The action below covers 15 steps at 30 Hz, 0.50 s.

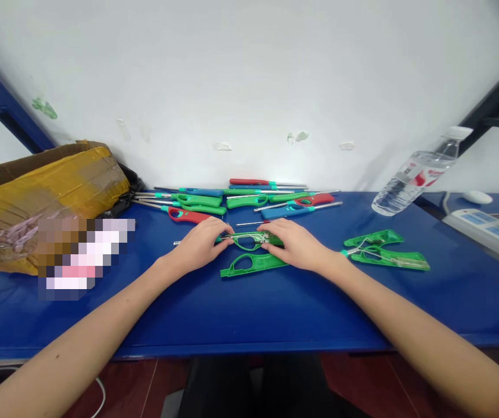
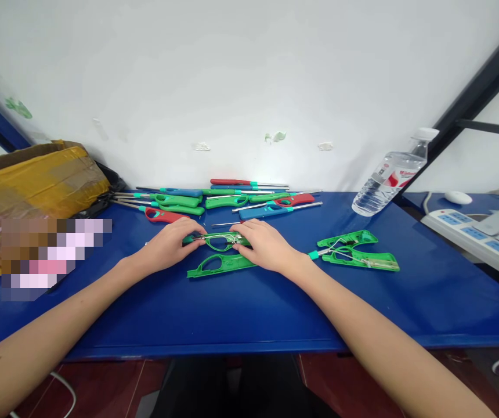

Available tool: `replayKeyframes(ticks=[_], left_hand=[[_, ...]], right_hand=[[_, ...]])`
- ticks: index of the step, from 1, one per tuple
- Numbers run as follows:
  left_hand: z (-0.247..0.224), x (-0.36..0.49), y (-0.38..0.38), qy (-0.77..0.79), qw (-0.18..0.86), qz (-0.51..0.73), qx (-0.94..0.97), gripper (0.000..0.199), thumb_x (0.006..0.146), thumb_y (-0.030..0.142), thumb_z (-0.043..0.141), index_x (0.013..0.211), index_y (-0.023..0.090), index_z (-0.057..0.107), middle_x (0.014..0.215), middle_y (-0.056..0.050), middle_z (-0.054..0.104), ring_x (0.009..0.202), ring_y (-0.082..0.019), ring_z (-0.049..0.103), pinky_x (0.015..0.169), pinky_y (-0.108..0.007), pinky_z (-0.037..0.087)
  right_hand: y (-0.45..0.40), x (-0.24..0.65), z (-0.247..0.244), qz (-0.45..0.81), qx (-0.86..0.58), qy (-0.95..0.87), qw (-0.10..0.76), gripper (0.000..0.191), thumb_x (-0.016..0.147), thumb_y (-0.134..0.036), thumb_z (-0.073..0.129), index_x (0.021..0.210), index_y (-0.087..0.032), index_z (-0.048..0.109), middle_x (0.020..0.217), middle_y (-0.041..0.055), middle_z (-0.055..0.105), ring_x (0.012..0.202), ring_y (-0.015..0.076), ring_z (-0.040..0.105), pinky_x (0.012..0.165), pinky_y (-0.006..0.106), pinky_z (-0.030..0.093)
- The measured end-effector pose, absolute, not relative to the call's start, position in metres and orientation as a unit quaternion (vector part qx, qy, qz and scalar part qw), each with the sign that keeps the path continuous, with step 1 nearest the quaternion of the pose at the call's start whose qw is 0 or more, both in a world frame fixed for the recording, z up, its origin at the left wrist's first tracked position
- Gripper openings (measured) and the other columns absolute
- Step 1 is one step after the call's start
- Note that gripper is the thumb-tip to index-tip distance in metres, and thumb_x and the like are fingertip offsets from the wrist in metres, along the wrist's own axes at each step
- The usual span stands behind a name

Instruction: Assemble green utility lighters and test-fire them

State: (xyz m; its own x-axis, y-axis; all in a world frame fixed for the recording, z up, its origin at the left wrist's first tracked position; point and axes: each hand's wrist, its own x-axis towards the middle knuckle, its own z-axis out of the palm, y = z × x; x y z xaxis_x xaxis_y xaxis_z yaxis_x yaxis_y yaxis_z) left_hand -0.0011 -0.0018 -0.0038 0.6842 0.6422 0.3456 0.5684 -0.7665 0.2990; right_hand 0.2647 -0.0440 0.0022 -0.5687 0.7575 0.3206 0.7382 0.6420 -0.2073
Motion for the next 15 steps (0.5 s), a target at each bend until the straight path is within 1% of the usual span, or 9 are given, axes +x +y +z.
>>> replayKeyframes(ticks=[4, 8, 12, 15], left_hand=[[-0.0035, -0.0010, -0.0019, 0.343, 0.091, 0.216, 0.910, 0.019, 0.093, 0.032, 0.055, 0.102, 0.018, 0.064, 0.091, -0.007, 0.069, 0.092, -0.024, 0.062, 0.082, -0.038, 0.051], [-0.0023, -0.0012, -0.0024, 0.348, 0.107, 0.222, 0.904, 0.021, 0.092, 0.036, 0.056, 0.101, 0.019, 0.065, 0.090, -0.006, 0.071, 0.087, -0.022, 0.065, 0.078, -0.035, 0.051], [0.0016, -0.0014, -0.0044, 0.353, 0.166, 0.229, 0.892, 0.024, 0.092, 0.040, 0.057, 0.101, 0.020, 0.067, 0.092, -0.004, 0.073, 0.084, -0.020, 0.068, 0.077, -0.031, 0.052], [0.0039, -0.0012, -0.0055, 0.357, 0.212, 0.238, 0.878, 0.027, 0.094, 0.041, 0.055, 0.103, 0.019, 0.068, 0.094, -0.004, 0.074, 0.085, -0.019, 0.070, 0.077, -0.029, 0.053]], right_hand=[[-0.0428, 0.2650, 0.0016, 0.022, -0.419, -0.886, 0.196, 0.033, 0.094, -0.030, 0.057, 0.123, -0.016, 0.062, 0.116, 0.0150, 0.069, 0.108, 0.0301, 0.063, 0.092, 0.048, 0.052], [-0.0423, 0.2661, 0.0003, 0.025, -0.418, -0.886, 0.201, 0.032, 0.094, -0.030, 0.056, 0.124, -0.018, 0.062, 0.117, 0.0141, 0.069, 0.108, 0.0301, 0.064, 0.091, 0.048, 0.052], [-0.0422, 0.2669, -0.0004, 0.022, -0.421, -0.885, 0.198, 0.032, 0.094, -0.031, 0.057, 0.124, -0.018, 0.061, 0.117, 0.0139, 0.069, 0.108, 0.0299, 0.064, 0.091, 0.047, 0.052], [-0.0422, 0.2665, 0.0003, 0.020, -0.423, -0.886, 0.191, 0.032, 0.094, -0.031, 0.056, 0.123, -0.018, 0.061, 0.117, 0.0134, 0.069, 0.109, 0.0295, 0.064, 0.092, 0.046, 0.052]])
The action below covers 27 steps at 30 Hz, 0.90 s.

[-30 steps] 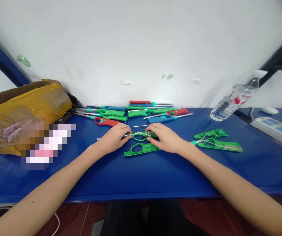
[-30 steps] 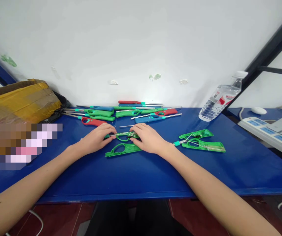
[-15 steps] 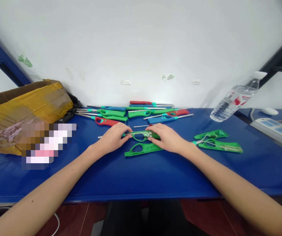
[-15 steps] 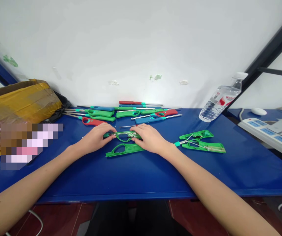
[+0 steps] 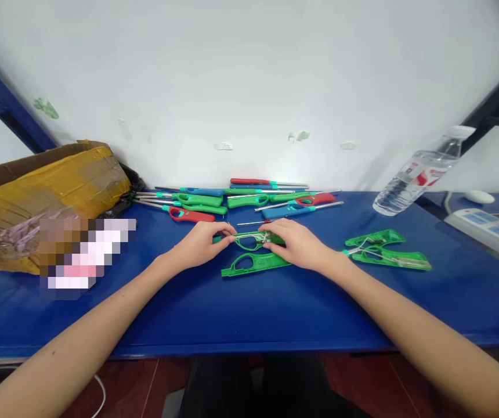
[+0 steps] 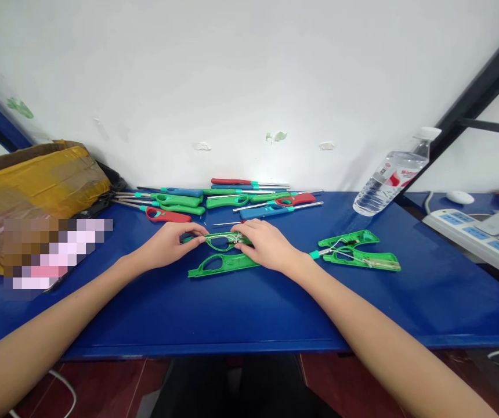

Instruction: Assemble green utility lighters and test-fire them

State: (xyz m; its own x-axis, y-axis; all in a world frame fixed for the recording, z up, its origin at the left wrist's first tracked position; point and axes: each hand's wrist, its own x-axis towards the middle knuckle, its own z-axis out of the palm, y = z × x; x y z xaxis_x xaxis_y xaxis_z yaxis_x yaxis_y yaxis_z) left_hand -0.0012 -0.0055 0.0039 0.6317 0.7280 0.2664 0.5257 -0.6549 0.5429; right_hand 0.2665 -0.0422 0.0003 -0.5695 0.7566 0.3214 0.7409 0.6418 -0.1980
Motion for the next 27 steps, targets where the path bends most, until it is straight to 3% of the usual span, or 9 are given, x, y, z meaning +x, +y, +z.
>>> replayKeyframes(ticks=[8, 20, 27], left_hand=[[0.0033, 0.0009, -0.0041, 0.370, 0.267, 0.251, 0.854, 0.020, 0.088, 0.036, 0.062, 0.094, 0.018, 0.070, 0.087, -0.003, 0.075, 0.081, -0.019, 0.071, 0.079, -0.030, 0.055], [0.0027, -0.0006, -0.0033, 0.378, 0.214, 0.238, 0.869, 0.024, 0.089, 0.040, 0.060, 0.096, 0.020, 0.071, 0.089, -0.003, 0.076, 0.083, -0.021, 0.071, 0.075, -0.031, 0.054], [0.0041, -0.0008, -0.0036, 0.370, 0.168, 0.235, 0.883, 0.023, 0.090, 0.038, 0.057, 0.094, 0.019, 0.068, 0.089, -0.004, 0.074, 0.082, -0.021, 0.068, 0.075, -0.032, 0.052]], right_hand=[[-0.0449, 0.2652, 0.0031, 0.016, -0.418, -0.886, 0.201, 0.031, 0.094, -0.030, 0.057, 0.123, -0.018, 0.061, 0.115, 0.0128, 0.069, 0.107, 0.0286, 0.064, 0.091, 0.045, 0.053], [-0.0432, 0.2685, 0.0026, 0.027, -0.421, -0.879, 0.221, 0.037, 0.094, -0.032, 0.056, 0.128, -0.020, 0.060, 0.118, 0.0135, 0.069, 0.108, 0.0302, 0.063, 0.090, 0.048, 0.054], [-0.0417, 0.2708, 0.0044, 0.039, -0.420, -0.880, 0.219, 0.029, 0.094, -0.031, 0.056, 0.120, -0.018, 0.063, 0.113, 0.0126, 0.069, 0.104, 0.0281, 0.064, 0.088, 0.045, 0.054]])
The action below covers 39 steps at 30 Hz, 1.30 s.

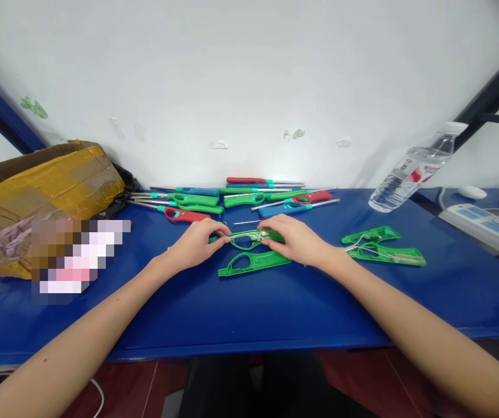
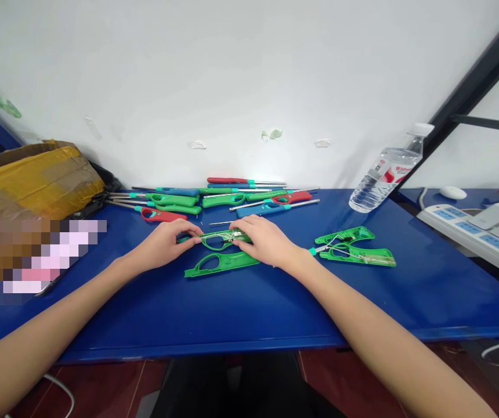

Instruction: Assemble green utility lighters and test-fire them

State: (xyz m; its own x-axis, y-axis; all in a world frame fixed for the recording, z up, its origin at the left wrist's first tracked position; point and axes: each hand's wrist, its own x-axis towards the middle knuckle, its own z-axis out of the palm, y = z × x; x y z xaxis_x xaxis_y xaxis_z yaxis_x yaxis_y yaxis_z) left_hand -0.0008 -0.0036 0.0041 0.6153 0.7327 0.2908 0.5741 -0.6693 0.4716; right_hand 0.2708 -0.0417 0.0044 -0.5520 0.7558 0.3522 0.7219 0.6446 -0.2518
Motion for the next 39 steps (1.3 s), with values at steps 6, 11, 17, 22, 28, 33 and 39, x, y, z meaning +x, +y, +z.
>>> replayKeyframes(ticks=[6, 11, 17, 22, 28, 33, 39], left_hand=[[0.002, 0.000, -0.004, 0.367, 0.150, 0.217, 0.892, 0.024, 0.092, 0.038, 0.052, 0.097, 0.019, 0.066, 0.089, -0.006, 0.071, 0.084, -0.022, 0.065, 0.079, -0.035, 0.052], [-0.001, 0.001, -0.003, 0.354, 0.139, 0.208, 0.901, 0.021, 0.093, 0.036, 0.051, 0.096, 0.019, 0.064, 0.089, -0.006, 0.070, 0.090, -0.023, 0.062, 0.085, -0.038, 0.050], [-0.005, -0.001, -0.001, 0.345, 0.138, 0.200, 0.907, 0.022, 0.094, 0.034, 0.050, 0.096, 0.019, 0.065, 0.094, -0.007, 0.067, 0.093, -0.023, 0.058, 0.086, -0.038, 0.050], [-0.006, -0.001, -0.004, 0.342, 0.123, 0.202, 0.909, 0.024, 0.095, 0.033, 0.050, 0.106, 0.018, 0.064, 0.102, -0.009, 0.066, 0.099, -0.023, 0.059, 0.090, -0.039, 0.050], [-0.003, 0.003, -0.008, 0.294, 0.096, 0.201, 0.929, 0.029, 0.098, 0.029, 0.047, 0.117, 0.019, 0.065, 0.108, -0.010, 0.064, 0.100, -0.023, 0.058, 0.090, -0.037, 0.050], [0.000, 0.004, -0.011, 0.281, 0.083, 0.190, 0.937, 0.029, 0.098, 0.028, 0.047, 0.114, 0.018, 0.069, 0.108, -0.010, 0.063, 0.099, -0.023, 0.057, 0.090, -0.037, 0.049], [0.001, 0.004, -0.013, 0.289, 0.096, 0.179, 0.935, 0.030, 0.099, 0.031, 0.046, 0.116, 0.019, 0.068, 0.112, -0.010, 0.061, 0.103, -0.023, 0.056, 0.094, -0.038, 0.048]], right_hand=[[-0.041, 0.270, 0.002, 0.056, -0.393, -0.890, 0.226, 0.027, 0.097, -0.029, 0.051, 0.120, -0.022, 0.064, 0.115, 0.0112, 0.069, 0.109, 0.0274, 0.062, 0.092, 0.045, 0.053], [-0.041, 0.269, 0.002, 0.059, -0.388, -0.894, 0.216, 0.030, 0.097, -0.026, 0.048, 0.122, -0.022, 0.064, 0.120, 0.0122, 0.066, 0.113, 0.0282, 0.061, 0.094, 0.046, 0.052], [-0.040, 0.268, 0.000, 0.068, -0.384, -0.900, 0.197, 0.031, 0.098, -0.022, 0.044, 0.122, -0.020, 0.065, 0.121, 0.0132, 0.064, 0.112, 0.0274, 0.060, 0.095, 0.046, 0.052], [-0.041, 0.266, 0.000, 0.064, -0.384, -0.899, 0.200, 0.030, 0.099, -0.025, 0.044, 0.121, -0.019, 0.064, 0.119, 0.0137, 0.065, 0.112, 0.0282, 0.059, 0.095, 0.048, 0.051], [-0.042, 0.266, 0.001, 0.066, -0.390, -0.896, 0.204, 0.030, 0.097, -0.027, 0.048, 0.122, -0.020, 0.065, 0.121, 0.0134, 0.064, 0.113, 0.0285, 0.059, 0.095, 0.046, 0.051], [-0.041, 0.267, 0.000, 0.061, -0.396, -0.893, 0.203, 0.031, 0.098, -0.027, 0.048, 0.120, -0.019, 0.068, 0.123, 0.0141, 0.062, 0.113, 0.0286, 0.059, 0.096, 0.047, 0.051], [-0.041, 0.264, -0.001, 0.058, -0.389, -0.899, 0.193, 0.032, 0.098, -0.023, 0.045, 0.123, -0.019, 0.065, 0.125, 0.0143, 0.061, 0.115, 0.0285, 0.059, 0.098, 0.048, 0.050]])
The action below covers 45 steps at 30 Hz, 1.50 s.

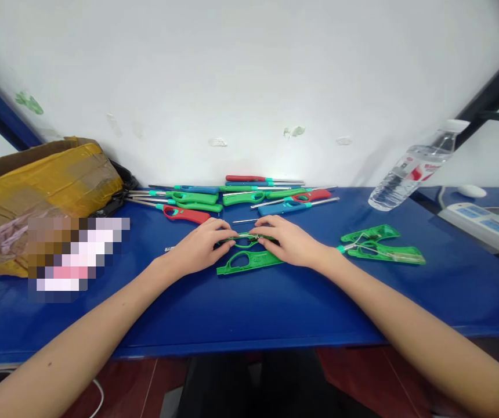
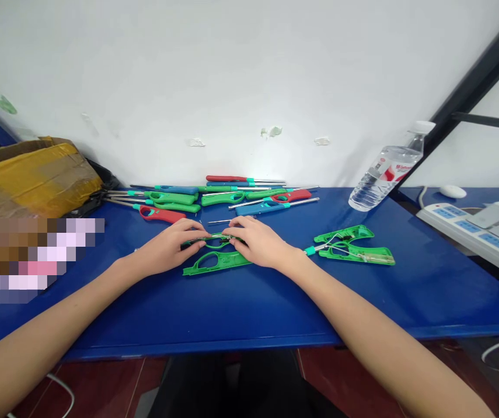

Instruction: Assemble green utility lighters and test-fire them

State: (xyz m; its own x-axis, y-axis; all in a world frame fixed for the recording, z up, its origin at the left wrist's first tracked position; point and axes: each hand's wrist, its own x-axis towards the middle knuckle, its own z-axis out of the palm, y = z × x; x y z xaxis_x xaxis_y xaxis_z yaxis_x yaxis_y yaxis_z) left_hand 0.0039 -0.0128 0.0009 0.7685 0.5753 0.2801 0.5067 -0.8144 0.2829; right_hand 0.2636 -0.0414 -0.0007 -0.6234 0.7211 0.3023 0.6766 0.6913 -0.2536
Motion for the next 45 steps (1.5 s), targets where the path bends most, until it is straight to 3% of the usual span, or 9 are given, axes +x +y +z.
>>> replayKeyframes(ticks=[7, 21, 27, 37, 45], left_hand=[[-0.002, 0.005, -0.011, 0.290, 0.093, 0.175, 0.936, 0.033, 0.100, 0.034, 0.044, 0.122, 0.019, 0.065, 0.114, -0.011, 0.060, 0.105, -0.024, 0.055, 0.095, -0.039, 0.047], [-0.004, 0.003, -0.011, 0.282, 0.087, 0.179, 0.939, 0.031, 0.100, 0.032, 0.044, 0.122, 0.021, 0.064, 0.116, -0.011, 0.059, 0.106, -0.024, 0.055, 0.096, -0.040, 0.047], [-0.004, 0.005, -0.012, 0.279, 0.064, 0.171, 0.943, 0.032, 0.101, 0.031, 0.041, 0.123, 0.020, 0.063, 0.116, -0.012, 0.058, 0.106, -0.024, 0.054, 0.097, -0.040, 0.047], [-0.009, 0.005, -0.011, 0.292, 0.100, 0.196, 0.931, 0.029, 0.097, 0.031, 0.051, 0.120, 0.021, 0.066, 0.113, -0.010, 0.060, 0.105, -0.023, 0.056, 0.096, -0.039, 0.048], [-0.010, 0.004, -0.010, 0.291, 0.101, 0.198, 0.931, 0.029, 0.097, 0.032, 0.052, 0.120, 0.022, 0.066, 0.113, -0.010, 0.060, 0.105, -0.023, 0.056, 0.096, -0.040, 0.048]], right_hand=[[-0.038, 0.263, -0.004, 0.066, -0.366, -0.910, 0.184, 0.037, 0.099, -0.018, 0.040, 0.128, -0.020, 0.061, 0.128, 0.0146, 0.059, 0.118, 0.0281, 0.057, 0.099, 0.049, 0.048], [-0.041, 0.259, -0.002, 0.074, -0.370, -0.908, 0.180, 0.034, 0.099, -0.027, 0.045, 0.128, -0.019, 0.059, 0.131, 0.0148, 0.059, 0.122, 0.0301, 0.055, 0.102, 0.051, 0.046], [-0.040, 0.263, 0.000, 0.075, -0.372, -0.903, 0.199, 0.029, 0.097, -0.026, 0.049, 0.122, -0.019, 0.062, 0.126, 0.0139, 0.062, 0.118, 0.0277, 0.058, 0.100, 0.046, 0.048], [-0.042, 0.259, 0.001, 0.081, -0.388, -0.899, 0.188, 0.028, 0.098, -0.029, 0.050, 0.117, -0.015, 0.064, 0.127, 0.0163, 0.062, 0.119, 0.0295, 0.057, 0.101, 0.048, 0.047], [-0.039, 0.263, 0.000, 0.057, -0.360, -0.905, 0.219, 0.028, 0.097, -0.025, 0.050, 0.118, -0.019, 0.067, 0.122, 0.0141, 0.065, 0.113, 0.0277, 0.060, 0.098, 0.048, 0.049]])
